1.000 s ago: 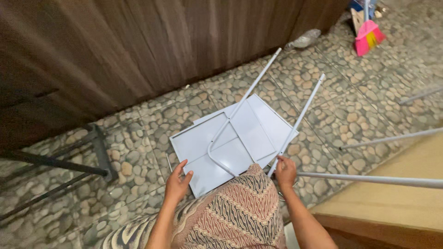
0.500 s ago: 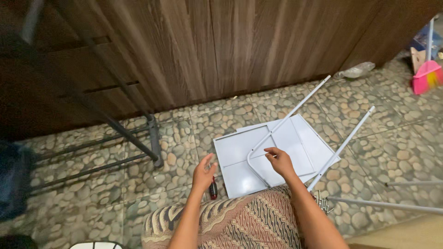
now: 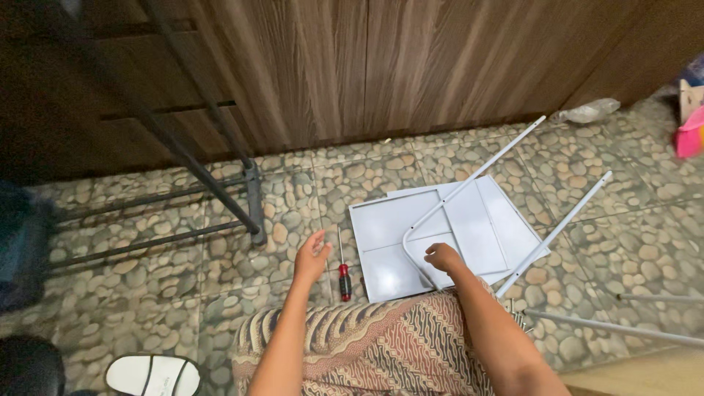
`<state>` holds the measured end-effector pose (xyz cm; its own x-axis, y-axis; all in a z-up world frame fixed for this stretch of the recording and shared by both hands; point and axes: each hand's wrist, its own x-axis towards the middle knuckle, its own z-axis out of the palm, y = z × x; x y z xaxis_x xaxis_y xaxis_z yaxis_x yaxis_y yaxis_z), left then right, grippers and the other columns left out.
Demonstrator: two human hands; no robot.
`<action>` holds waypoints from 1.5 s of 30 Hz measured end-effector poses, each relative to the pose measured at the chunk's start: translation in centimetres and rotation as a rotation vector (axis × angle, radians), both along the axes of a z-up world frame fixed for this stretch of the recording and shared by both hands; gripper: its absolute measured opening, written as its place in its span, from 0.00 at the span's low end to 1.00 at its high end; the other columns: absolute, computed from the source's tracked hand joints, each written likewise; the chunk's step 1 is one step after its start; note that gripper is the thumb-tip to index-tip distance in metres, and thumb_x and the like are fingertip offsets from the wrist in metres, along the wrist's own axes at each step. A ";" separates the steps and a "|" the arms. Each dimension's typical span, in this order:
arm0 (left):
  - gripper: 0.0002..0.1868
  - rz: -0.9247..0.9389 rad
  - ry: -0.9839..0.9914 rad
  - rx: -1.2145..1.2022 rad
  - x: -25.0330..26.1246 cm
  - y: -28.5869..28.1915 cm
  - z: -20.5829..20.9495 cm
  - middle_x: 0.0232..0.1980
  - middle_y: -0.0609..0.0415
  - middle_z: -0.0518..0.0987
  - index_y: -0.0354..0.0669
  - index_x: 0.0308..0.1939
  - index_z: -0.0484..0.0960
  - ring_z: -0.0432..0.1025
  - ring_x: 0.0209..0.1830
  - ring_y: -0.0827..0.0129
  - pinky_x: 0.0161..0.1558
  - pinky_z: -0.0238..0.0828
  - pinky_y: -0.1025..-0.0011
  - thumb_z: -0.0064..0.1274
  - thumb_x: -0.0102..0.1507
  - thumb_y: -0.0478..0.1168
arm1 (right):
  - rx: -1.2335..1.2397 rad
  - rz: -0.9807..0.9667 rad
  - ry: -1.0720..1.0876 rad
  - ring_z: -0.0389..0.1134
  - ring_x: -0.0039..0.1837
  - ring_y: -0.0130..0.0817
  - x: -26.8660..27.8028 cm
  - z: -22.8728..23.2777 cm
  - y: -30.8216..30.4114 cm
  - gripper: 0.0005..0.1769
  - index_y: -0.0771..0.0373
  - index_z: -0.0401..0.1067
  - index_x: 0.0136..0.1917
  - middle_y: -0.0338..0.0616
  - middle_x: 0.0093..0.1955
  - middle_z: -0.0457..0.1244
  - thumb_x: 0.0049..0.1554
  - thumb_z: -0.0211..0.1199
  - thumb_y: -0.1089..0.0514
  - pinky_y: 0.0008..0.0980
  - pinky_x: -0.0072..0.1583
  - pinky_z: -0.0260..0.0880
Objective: The person assembles a white metal shelving unit by connecting tubular frame pieces and inserting white panels. They align the frame, insert connectors, and fit panels into the frame, working with multiple parts on the floor.
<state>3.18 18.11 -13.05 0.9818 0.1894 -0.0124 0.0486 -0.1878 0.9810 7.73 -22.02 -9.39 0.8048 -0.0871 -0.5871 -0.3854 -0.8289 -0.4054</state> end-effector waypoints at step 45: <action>0.21 0.047 0.083 -0.814 6.2 -19.1 17.3 0.32 0.60 0.70 0.54 0.67 0.65 0.64 0.21 0.73 0.26 0.76 0.68 0.40 0.69 0.44 | 0.580 0.038 -0.929 0.68 0.64 0.39 -6.8 17.2 3.7 0.24 0.59 0.74 0.66 0.47 0.63 0.68 0.57 0.65 0.63 0.35 0.63 0.68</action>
<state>9.39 -0.95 4.21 0.9630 0.1306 -0.2357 0.1169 0.5856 0.8021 0.89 -18.34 7.85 0.9509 0.0408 0.3067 0.2945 -0.4235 -0.8567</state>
